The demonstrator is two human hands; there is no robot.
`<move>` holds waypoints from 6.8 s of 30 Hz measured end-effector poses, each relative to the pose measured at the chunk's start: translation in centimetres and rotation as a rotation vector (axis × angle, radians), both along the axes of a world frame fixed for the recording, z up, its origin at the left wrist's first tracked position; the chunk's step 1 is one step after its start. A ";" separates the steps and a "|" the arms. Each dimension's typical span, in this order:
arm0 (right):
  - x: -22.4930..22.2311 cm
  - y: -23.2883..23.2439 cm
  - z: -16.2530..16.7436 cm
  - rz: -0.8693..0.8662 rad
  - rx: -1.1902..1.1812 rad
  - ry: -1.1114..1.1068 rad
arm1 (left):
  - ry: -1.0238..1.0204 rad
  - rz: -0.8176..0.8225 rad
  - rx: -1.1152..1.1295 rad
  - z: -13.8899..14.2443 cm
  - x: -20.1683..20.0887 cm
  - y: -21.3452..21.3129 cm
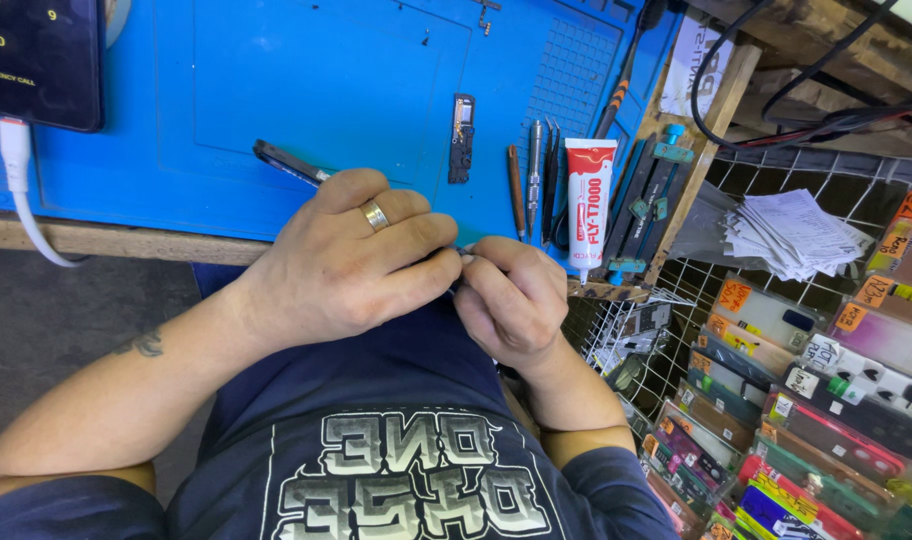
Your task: The person applies glue to a small component and then uses tweezers to place it onto a disassembled smartphone frame. The person handles a tube of glue, a small electronic part, and a phone chassis on a blue workbench.
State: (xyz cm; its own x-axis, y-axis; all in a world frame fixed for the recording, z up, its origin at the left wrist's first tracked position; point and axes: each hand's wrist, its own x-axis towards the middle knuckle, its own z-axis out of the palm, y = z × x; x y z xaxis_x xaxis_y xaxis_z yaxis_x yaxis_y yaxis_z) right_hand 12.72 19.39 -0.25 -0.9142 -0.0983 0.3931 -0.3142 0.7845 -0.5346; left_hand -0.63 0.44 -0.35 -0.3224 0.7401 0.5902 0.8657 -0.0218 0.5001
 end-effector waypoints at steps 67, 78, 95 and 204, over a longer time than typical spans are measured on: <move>0.5 0.4 -1.0 0.058 -0.119 0.010 | -0.180 -0.016 0.029 -0.2 0.9 -0.5; 0.5 0.1 -1.3 0.020 -0.159 0.023 | -0.192 -0.024 0.028 -0.1 0.8 -0.5; 0.9 -0.1 -1.4 -0.011 -0.159 0.035 | -0.171 -0.025 0.013 -0.1 1.0 -0.6; 8.4 0.4 -3.6 -0.258 -1.273 -0.101 | -2.027 -0.701 0.215 -2.9 9.9 3.6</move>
